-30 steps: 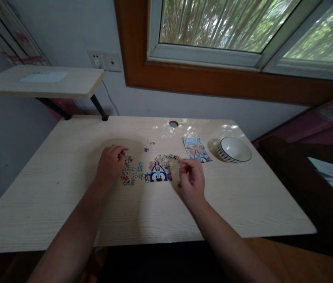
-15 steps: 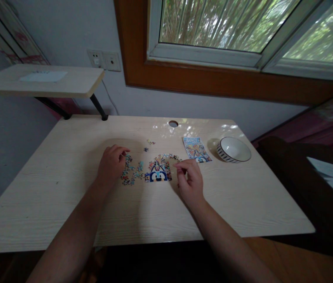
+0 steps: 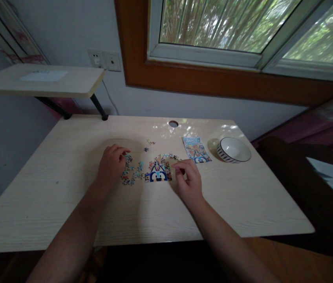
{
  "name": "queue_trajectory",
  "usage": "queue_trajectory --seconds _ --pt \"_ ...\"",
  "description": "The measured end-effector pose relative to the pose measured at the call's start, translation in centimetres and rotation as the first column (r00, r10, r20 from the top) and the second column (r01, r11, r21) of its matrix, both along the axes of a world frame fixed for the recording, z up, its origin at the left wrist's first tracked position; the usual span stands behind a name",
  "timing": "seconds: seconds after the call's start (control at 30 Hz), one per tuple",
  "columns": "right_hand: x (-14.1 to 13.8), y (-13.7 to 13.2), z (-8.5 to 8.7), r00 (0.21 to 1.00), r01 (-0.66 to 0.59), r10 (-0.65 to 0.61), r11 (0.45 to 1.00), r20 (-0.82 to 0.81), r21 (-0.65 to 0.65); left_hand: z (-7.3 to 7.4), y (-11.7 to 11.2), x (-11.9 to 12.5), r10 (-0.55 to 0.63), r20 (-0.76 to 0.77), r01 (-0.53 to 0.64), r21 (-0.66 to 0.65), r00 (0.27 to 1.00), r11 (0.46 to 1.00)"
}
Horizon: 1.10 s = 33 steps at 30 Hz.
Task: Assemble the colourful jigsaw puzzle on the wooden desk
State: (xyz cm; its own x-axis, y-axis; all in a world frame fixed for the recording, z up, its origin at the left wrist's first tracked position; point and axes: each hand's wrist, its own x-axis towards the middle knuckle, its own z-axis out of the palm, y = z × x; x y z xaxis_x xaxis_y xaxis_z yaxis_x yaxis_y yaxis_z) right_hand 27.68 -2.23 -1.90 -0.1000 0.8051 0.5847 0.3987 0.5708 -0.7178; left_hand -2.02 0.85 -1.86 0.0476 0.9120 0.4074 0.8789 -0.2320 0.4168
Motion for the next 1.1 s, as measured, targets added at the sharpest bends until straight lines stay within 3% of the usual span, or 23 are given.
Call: queue_trajectory --seconds 1.1 --pt "-0.19 0.01 -0.69 0.988 -0.147 0.148 0.989 0.04 -0.027 0.48 -0.27 0.2 -0.051 -0.016 0.05 -0.022 0.999 0.998"
